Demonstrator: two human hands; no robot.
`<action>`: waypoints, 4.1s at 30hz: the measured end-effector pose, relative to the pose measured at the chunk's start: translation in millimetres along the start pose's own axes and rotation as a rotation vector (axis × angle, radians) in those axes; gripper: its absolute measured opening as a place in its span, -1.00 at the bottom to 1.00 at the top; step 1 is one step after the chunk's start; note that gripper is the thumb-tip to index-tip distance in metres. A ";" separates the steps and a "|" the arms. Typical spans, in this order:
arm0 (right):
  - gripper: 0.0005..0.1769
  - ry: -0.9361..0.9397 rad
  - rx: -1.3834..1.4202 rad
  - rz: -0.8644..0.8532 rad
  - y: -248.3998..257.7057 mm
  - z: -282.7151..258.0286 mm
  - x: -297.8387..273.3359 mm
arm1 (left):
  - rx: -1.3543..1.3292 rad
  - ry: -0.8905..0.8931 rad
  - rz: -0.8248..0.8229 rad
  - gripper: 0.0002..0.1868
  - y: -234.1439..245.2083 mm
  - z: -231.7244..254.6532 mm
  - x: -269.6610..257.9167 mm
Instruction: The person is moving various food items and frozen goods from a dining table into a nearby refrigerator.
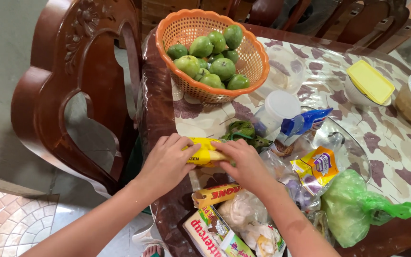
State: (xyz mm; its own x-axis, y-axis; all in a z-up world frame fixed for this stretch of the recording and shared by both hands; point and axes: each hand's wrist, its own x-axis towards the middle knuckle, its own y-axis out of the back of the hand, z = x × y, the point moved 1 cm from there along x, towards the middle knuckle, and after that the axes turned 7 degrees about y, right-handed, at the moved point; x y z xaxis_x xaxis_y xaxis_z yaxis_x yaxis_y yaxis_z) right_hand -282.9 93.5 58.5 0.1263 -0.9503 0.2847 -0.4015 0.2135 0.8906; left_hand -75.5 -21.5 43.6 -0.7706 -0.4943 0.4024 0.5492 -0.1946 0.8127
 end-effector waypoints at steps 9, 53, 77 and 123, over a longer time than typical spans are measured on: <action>-0.18 0.028 -0.094 0.029 -18.3 17.2 -8.1 | -0.162 -0.087 0.073 -0.68 -21.9 -18.8 4.2; -0.84 0.004 0.305 -0.044 -34.9 41.3 -8.6 | -0.320 0.007 -0.212 -0.75 -22.7 -51.7 2.7; -0.75 -0.541 -0.002 0.258 -60.1 19.7 16.2 | 0.241 -0.138 0.064 -0.04 -59.2 -24.8 14.2; -0.64 0.724 0.552 -0.677 109.5 -352.4 -126.3 | 0.339 0.601 0.113 -0.45 237.2 339.4 -345.2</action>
State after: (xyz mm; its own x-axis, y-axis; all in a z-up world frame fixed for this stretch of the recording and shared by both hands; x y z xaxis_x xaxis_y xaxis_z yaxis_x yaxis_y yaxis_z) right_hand -23.1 316.7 245.0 0.8924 -0.4395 0.1019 -0.3739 -0.5941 0.7122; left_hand 211.1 390.5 240.5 -0.3484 -0.8980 0.2688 0.4087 0.1125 0.9057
